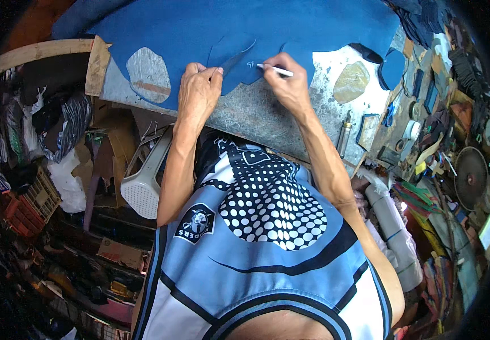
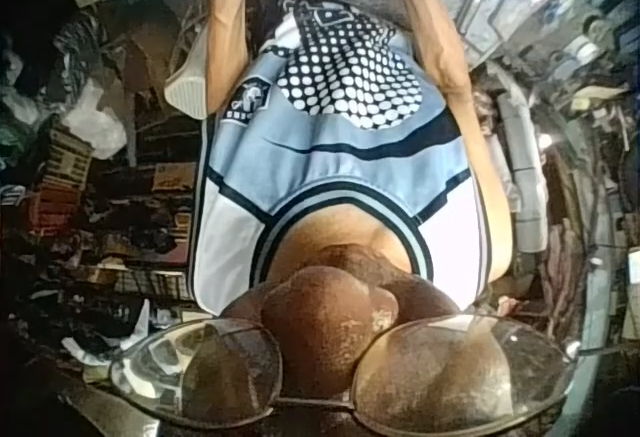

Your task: Cutting out shoe upper components from blue material using a blade and cardboard templates.

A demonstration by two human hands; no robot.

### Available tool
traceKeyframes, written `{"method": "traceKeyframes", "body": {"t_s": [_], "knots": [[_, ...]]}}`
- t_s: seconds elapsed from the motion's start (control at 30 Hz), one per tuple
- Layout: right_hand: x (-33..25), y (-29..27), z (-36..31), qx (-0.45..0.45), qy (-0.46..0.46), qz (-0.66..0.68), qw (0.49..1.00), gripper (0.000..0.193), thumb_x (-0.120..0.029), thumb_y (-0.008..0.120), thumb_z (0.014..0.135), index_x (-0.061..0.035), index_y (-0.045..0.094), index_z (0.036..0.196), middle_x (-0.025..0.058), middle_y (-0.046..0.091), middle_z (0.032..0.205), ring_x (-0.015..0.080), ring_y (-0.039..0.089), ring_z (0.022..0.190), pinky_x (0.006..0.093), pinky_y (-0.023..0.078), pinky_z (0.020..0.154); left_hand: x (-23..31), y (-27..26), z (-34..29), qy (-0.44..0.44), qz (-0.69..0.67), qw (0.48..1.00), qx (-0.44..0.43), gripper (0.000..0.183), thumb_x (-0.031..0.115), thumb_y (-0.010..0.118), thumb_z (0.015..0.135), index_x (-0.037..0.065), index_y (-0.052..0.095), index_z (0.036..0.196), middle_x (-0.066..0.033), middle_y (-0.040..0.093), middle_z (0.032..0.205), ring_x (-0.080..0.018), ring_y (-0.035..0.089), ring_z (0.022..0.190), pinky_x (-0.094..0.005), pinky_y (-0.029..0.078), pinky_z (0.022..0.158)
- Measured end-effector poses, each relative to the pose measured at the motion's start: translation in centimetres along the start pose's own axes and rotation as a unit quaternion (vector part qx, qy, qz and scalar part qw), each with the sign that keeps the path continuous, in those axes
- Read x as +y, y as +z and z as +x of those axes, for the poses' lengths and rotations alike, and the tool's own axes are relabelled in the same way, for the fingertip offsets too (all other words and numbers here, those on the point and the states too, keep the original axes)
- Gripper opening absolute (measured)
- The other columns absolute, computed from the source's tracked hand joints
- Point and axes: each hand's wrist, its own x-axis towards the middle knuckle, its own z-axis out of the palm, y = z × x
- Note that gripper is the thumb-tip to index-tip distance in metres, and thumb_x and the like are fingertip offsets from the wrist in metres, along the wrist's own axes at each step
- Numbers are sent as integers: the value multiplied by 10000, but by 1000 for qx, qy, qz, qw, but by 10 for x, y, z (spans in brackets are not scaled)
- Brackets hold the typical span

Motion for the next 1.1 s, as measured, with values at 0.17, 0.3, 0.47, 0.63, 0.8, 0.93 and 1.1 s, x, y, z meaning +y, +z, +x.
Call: {"method": "traceKeyframes", "body": {"t_s": [0.17,0.3,0.47,0.63,0.8,0.93,1.1], "knots": [[3,-50,-15,161,55,160,972,94,-88,659,926,-17,649,985,23,648,888,74,564,786,229,461,694,12,10,-5,40,56,998,-5,416,360,708,871,-10,735,1059,-241,622,1076,-375,587,1010,-438,475,880],[33,-71,-29,192,77,164,965,99,-97,656,928,-12,651,978,14,640,894,67,563,796,224,458,710,25,17,-11,86,201,975,38,553,437,800,763,16,720,1113,-231,579,1201,-388,567,1034,-470,458,895],[56,-66,-27,162,92,83,979,114,-110,662,890,-1,687,911,47,686,828,102,607,769,265,495,688,67,48,-1,240,93,966,0,400,308,813,770,18,724,1030,-206,593,1204,-353,589,1025,-448,479,863],[54,-65,-21,154,100,52,982,120,-113,659,893,1,688,916,61,693,830,117,640,769,284,524,673,89,95,6,274,101,955,-48,448,311,824,749,12,705,1061,-204,575,1232,-347,578,1025,-452,484,850],[49,-56,-19,144,44,33,988,110,-100,677,875,1,695,914,71,677,809,132,640,739,289,518,636,84,99,12,244,141,959,-40,523,359,856,698,-4,679,1030,-218,542,1264,-355,551,1024,-471,491,836],[47,-58,-21,106,84,29,990,105,-93,668,880,2,690,921,57,678,815,106,625,758,266,507,640,83,98,11,227,153,961,-43,523,358,869,680,2,670,1007,-214,537,1265,-360,551,1020,-480,498,831],[44,-64,-22,158,123,202,959,102,-94,655,894,-4,684,934,27,676,826,82,604,768,240,491,667,86,85,11,216,124,967,-54,374,244,769,752,-20,676,1000,-243,551,1274,-399,563,1047,-480,509,872]]}}
